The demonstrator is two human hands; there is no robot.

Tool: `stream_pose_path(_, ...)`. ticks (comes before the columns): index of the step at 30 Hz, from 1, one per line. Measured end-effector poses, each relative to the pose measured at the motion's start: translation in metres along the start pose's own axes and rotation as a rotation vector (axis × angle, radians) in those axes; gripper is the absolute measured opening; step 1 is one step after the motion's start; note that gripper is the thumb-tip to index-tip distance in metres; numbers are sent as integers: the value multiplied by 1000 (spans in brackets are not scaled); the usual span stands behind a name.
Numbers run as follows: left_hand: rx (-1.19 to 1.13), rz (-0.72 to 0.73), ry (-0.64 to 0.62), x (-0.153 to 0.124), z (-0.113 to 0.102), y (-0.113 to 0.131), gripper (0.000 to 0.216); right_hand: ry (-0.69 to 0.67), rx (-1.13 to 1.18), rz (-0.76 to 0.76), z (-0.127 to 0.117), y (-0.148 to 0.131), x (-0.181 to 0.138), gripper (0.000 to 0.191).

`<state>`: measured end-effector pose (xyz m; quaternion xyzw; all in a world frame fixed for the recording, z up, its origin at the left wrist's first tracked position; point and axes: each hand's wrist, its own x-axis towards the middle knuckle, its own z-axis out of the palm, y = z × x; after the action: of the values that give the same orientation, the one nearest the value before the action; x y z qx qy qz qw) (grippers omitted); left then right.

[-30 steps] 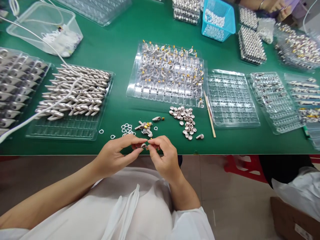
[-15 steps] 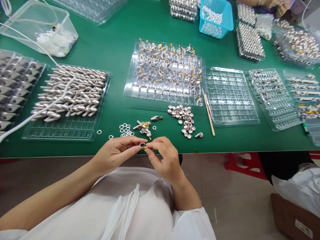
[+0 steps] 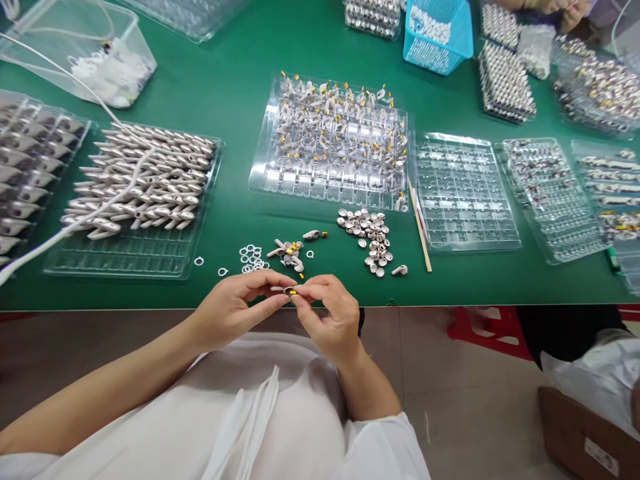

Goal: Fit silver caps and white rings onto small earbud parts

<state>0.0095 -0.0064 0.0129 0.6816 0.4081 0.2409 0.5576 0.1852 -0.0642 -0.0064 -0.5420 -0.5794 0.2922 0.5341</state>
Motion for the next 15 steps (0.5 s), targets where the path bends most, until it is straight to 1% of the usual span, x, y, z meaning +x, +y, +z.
stream_pose_path(5,100,53,51,1,5,3,16,29,-151,-230,5,2,-2,30)
stream_pose_path(7,119,70,76,2,7,3,15,36,-191,-287,7,2,-3,34)
stream_pose_path(11,108,75,123,3,11,0,14,46,-208,-325,9,2,-6,37)
stream_pose_path(15,74,67,163,1,13,-1,14,4,-143,-277,9,0,-5,36)
